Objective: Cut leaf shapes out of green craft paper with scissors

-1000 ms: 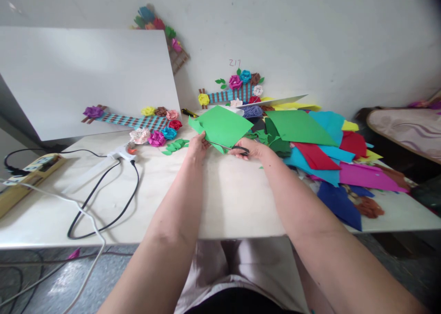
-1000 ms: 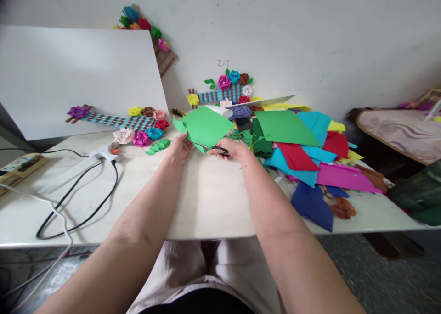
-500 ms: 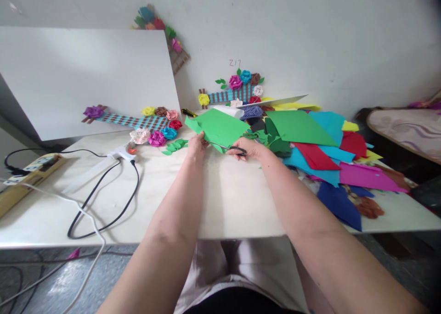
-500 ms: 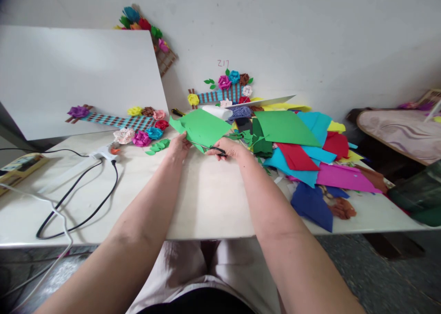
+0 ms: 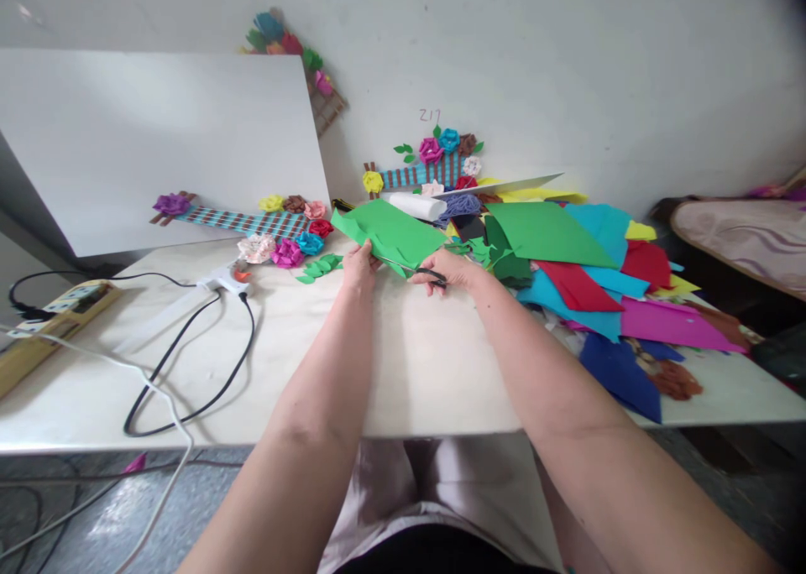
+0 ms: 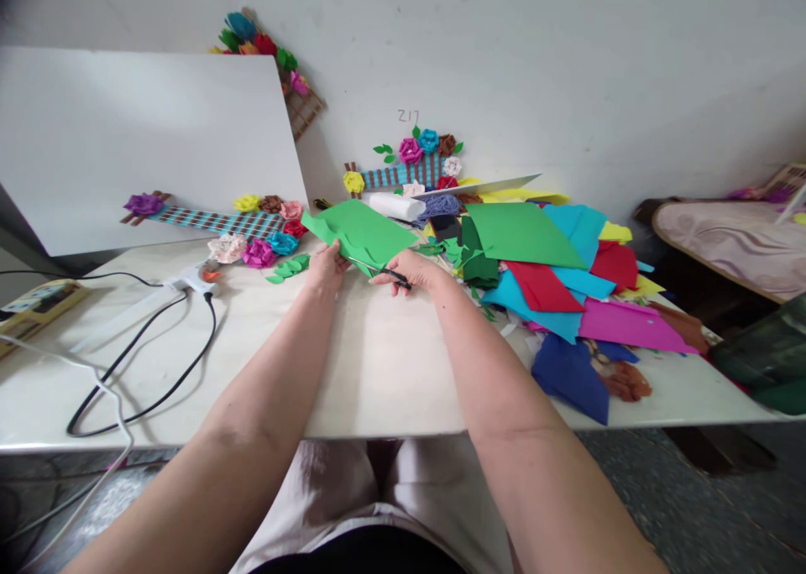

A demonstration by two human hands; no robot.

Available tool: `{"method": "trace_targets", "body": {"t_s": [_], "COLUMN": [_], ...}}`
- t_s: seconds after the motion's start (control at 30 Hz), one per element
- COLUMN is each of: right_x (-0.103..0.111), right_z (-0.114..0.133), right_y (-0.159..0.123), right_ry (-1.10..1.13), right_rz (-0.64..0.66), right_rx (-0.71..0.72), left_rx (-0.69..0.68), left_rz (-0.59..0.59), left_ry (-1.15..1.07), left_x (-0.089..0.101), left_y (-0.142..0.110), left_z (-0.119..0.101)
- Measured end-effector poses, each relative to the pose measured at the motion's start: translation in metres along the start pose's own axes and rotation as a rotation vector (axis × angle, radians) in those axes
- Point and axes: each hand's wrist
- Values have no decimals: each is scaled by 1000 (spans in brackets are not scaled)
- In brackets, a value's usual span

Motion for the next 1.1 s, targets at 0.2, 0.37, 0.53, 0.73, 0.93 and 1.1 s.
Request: {"method": "trace_targets", "body": {"t_s": [0.2,0.37,0.53,0.73,0.93,1.1], "right_x": [0,8,9,3,2,3], "right_z": [0,-11,-17,-15,-13,-4], "right_y": [2,5,8,6,5,-2], "right_ry": [-35,-54,-10,1,45,39], "right_rz": [-22,57,81,67,49,33], "right_rx": [5,36,22,21,26,31], "left_rx": [16,42,51,42,46,54], "left_rz": [33,71,81,85,60,70], "left_ry": [19,83,110,113,107,97], "left_x": [1,0,0,0,-1,1], "left_y": [0,-1,-1,0,1,5], "left_z": [-2,-2,-2,-2,-2,0]}}
Point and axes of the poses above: each hand's wrist, its own y-axis towards the middle knuckle, its own x-axis out of the back of the hand, z = x × y, and after that the axes turned 7 degrees about -z, right-handed
